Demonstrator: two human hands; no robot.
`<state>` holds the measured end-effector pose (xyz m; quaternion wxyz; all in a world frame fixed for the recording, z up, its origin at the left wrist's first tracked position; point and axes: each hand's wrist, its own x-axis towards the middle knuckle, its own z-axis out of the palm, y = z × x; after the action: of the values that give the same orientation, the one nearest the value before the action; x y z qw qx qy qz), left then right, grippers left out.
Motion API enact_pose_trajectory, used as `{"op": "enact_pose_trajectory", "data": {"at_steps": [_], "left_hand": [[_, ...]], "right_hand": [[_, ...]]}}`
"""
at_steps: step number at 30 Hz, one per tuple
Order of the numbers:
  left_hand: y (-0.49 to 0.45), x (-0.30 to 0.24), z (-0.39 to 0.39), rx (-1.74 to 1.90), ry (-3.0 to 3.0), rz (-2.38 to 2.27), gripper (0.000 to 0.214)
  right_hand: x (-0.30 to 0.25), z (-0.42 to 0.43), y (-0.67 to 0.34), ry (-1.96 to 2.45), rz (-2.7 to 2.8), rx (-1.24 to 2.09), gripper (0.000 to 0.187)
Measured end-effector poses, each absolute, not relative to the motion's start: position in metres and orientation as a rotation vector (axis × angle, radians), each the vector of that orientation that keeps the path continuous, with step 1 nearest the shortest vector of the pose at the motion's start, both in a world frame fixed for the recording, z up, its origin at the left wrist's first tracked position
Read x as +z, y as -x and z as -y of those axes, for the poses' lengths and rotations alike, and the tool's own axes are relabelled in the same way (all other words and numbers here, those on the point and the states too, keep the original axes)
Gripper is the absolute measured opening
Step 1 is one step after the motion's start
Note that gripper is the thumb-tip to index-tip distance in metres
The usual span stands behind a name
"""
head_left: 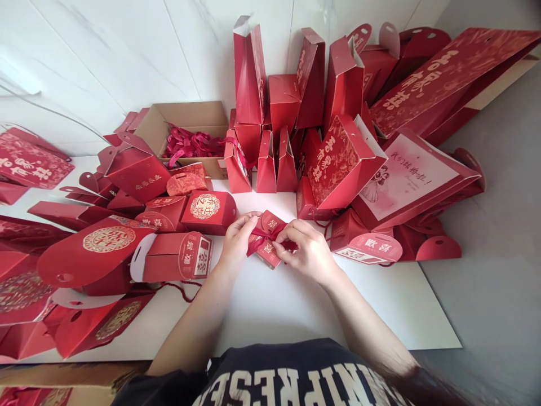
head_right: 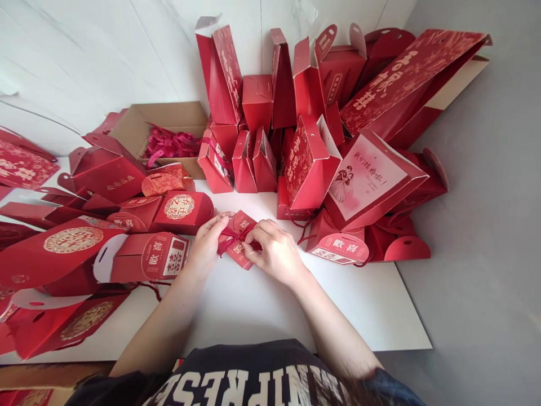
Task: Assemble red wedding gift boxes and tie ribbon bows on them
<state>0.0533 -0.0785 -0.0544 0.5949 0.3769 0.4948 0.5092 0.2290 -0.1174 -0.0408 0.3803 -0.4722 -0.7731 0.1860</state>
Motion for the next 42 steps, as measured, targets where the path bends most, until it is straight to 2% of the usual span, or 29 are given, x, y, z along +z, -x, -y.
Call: {"op": "enact_pose_trajectory", "data": {"at_steps": [6, 9, 12, 19, 24, 28, 42], "left_hand": [[-0.050, -0.054, 0.080, 1.152, -0.800, -1.044, 0.026], [-0.044, -0.056, 0.079, 1.132, -1.004, -1.036, 0.026], [-0.040, -0.055, 0.078, 1.102, -1.267, -1.073, 0.032], [-0.036, -0.061, 0.076, 1.065, -1.278, -1.054, 0.046], [-0.038, -0.065, 0.075, 1.067, -1.208, -1.050, 0.040], [-0.039, -0.061, 0.075, 1.087, -1.307, -1.097, 0.031], [-0.034, -0.047, 0.079, 1.266, -2.268, -1.332, 0.034]], "right_hand": [[-0.034, 0.116, -0.246, 0.987, 1.904, 0.737, 0.005], [-0.035, 0.115, -0.246, 1.101, 1.671, 0.707, 0.007], [-0.042, 0.112, -0.243, 1.190, 1.547, 0.719, 0.016], [-0.055, 0.103, -0.240, 1.176, 1.371, 1.231, 0.033], [-0.050, 0.101, -0.239, 1.067, 1.386, 1.391, 0.028], [-0.050, 0.100, -0.240, 1.032, 1.383, 1.432, 0.035], [-0.063, 0.095, -0.246, 0.992, 1.475, 1.307, 0.039]]}}
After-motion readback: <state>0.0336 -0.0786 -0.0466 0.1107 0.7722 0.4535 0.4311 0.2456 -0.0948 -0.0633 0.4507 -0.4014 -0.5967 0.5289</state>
